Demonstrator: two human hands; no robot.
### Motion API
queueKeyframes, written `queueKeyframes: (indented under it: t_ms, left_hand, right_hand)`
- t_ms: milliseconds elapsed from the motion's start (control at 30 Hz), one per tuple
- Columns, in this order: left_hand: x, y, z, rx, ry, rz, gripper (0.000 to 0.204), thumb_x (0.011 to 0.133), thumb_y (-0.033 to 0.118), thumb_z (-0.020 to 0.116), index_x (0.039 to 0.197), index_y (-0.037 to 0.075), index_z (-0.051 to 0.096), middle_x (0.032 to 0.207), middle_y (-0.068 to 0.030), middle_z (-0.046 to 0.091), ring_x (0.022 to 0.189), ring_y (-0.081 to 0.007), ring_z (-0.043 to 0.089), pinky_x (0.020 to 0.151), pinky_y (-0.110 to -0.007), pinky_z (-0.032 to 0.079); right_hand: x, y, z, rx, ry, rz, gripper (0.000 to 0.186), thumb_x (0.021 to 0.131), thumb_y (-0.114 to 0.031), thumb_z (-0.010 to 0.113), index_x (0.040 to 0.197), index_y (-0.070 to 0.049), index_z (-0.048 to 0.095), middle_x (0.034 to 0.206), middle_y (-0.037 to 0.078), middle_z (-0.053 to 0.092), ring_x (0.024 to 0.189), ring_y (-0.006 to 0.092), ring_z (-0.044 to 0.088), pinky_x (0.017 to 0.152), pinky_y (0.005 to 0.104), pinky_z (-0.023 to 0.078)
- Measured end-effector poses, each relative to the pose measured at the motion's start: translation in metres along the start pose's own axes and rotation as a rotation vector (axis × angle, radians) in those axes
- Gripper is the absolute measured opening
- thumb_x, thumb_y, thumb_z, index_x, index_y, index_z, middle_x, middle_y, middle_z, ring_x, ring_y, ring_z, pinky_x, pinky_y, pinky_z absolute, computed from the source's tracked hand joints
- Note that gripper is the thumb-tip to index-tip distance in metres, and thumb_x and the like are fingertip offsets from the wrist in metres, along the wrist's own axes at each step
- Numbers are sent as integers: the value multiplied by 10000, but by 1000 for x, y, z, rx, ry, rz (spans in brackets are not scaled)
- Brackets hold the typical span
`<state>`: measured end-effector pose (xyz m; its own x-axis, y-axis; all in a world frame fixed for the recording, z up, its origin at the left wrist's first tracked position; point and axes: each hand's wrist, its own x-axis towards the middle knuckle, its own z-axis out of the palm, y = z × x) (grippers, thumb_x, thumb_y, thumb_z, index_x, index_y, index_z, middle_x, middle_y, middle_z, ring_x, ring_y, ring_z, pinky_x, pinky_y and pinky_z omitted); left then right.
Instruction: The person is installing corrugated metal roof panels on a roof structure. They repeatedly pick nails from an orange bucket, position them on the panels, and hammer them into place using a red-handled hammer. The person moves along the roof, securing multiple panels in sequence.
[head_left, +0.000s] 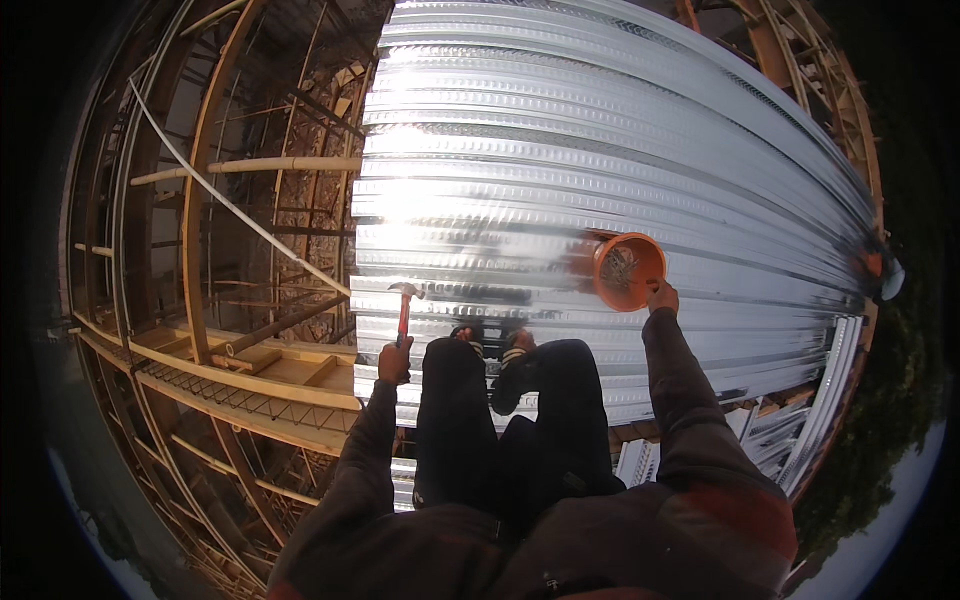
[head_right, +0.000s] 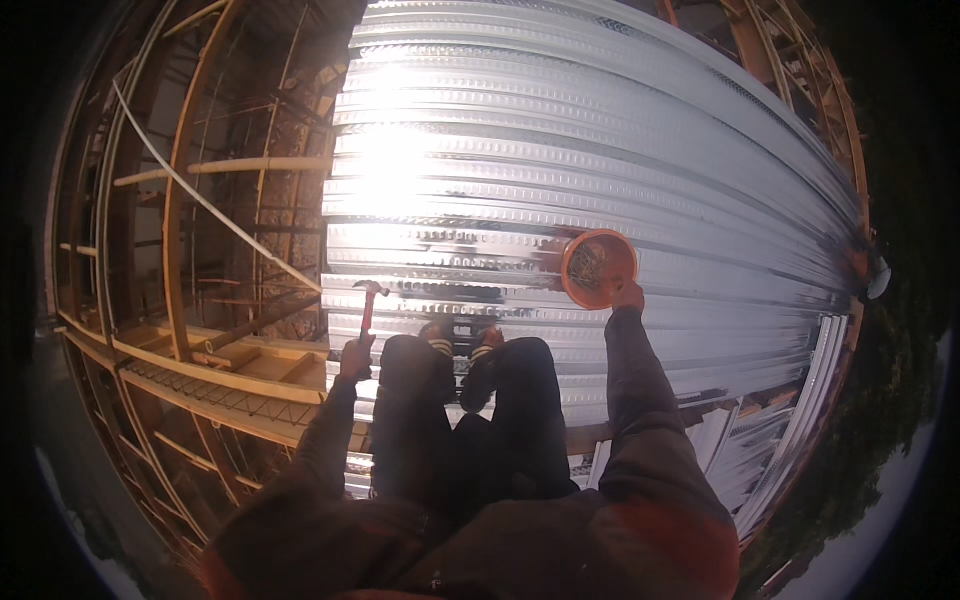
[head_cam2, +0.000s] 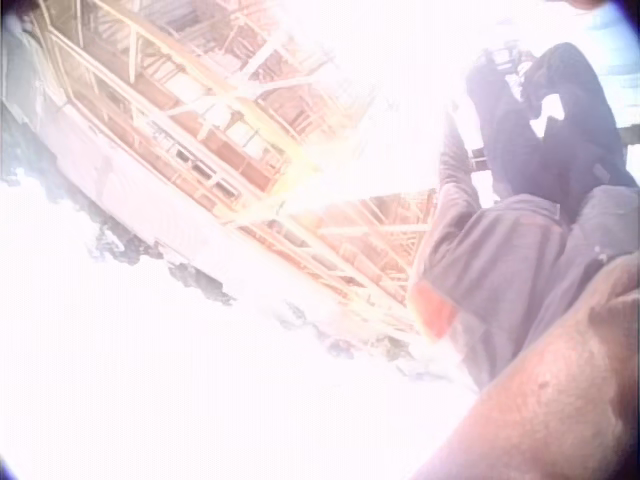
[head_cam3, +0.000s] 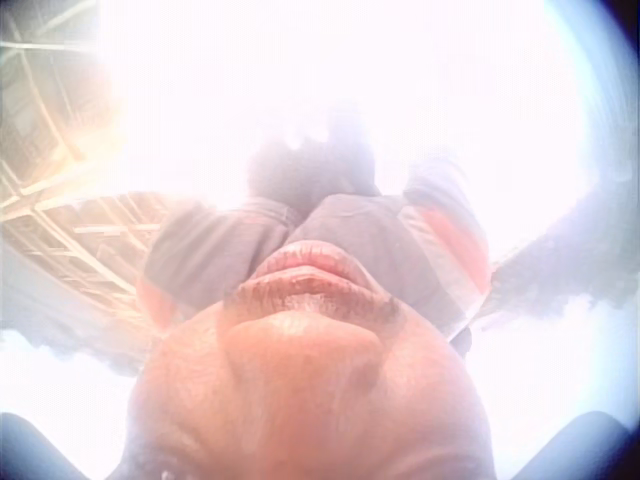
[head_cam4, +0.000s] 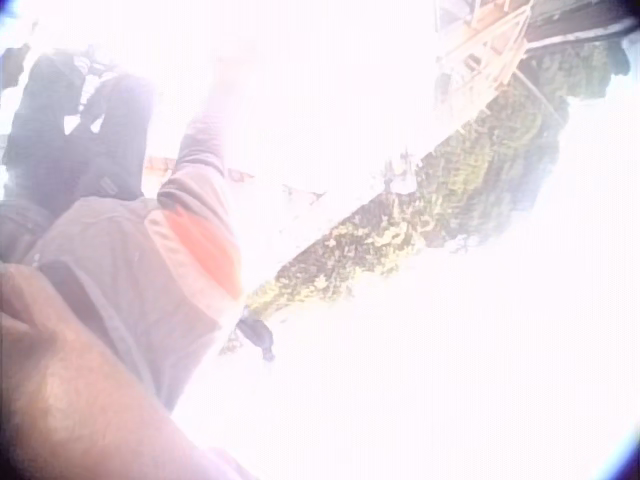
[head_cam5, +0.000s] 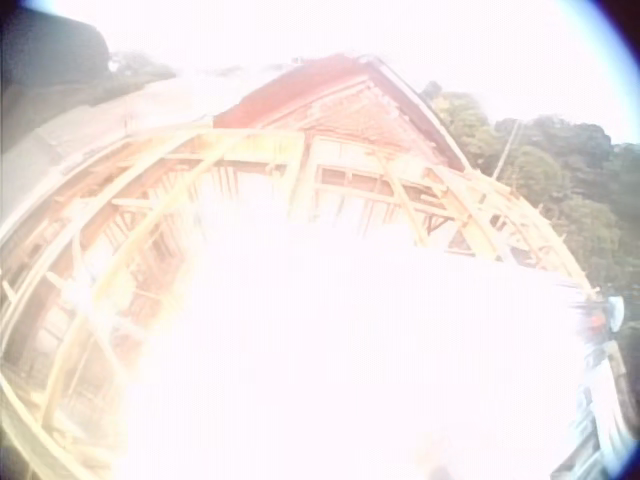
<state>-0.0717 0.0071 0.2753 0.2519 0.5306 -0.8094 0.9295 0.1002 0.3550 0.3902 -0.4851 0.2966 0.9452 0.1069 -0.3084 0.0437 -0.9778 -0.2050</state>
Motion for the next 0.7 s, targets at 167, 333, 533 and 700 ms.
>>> queueKeyframes:
  t_ms: [167,333,533,700]
  left_hand:
    - [-133,-56,-68,-319,-156,-249,533,943,484,664,733,6,555,543,-94,548,451,-240,593,431,-398,504]
    - [-251,-68,-138,-144,-302,-232,327,997,401,648,968,83,581,646,-44,518,501,-219,542,464,-424,480]
    - [-287,-3,-168,157,-315,-90,346,990,407,658,917,79,574,633,-50,520,487,-218,542,453,-418,474]
    - [-265,67,-168,102,-329,-56,366,984,411,667,875,77,567,623,-56,522,476,-217,542,444,-412,470]
  right_hand:
    - [-165,-81,-83,193,-93,6,214,931,-203,624,1043,-102,775,1054,169,746,1027,366,699,930,452,550]
    - [-293,-140,-150,311,-118,175,263,880,-206,683,1100,-97,779,1070,170,756,1034,344,715,947,430,552]
    - [-350,-107,-158,691,-229,542,232,890,-260,714,1055,-116,791,1002,137,773,968,315,740,873,423,581]
    - [-370,-71,-165,512,146,550,250,940,-319,675,1050,-127,793,942,157,761,922,336,733,849,456,570]
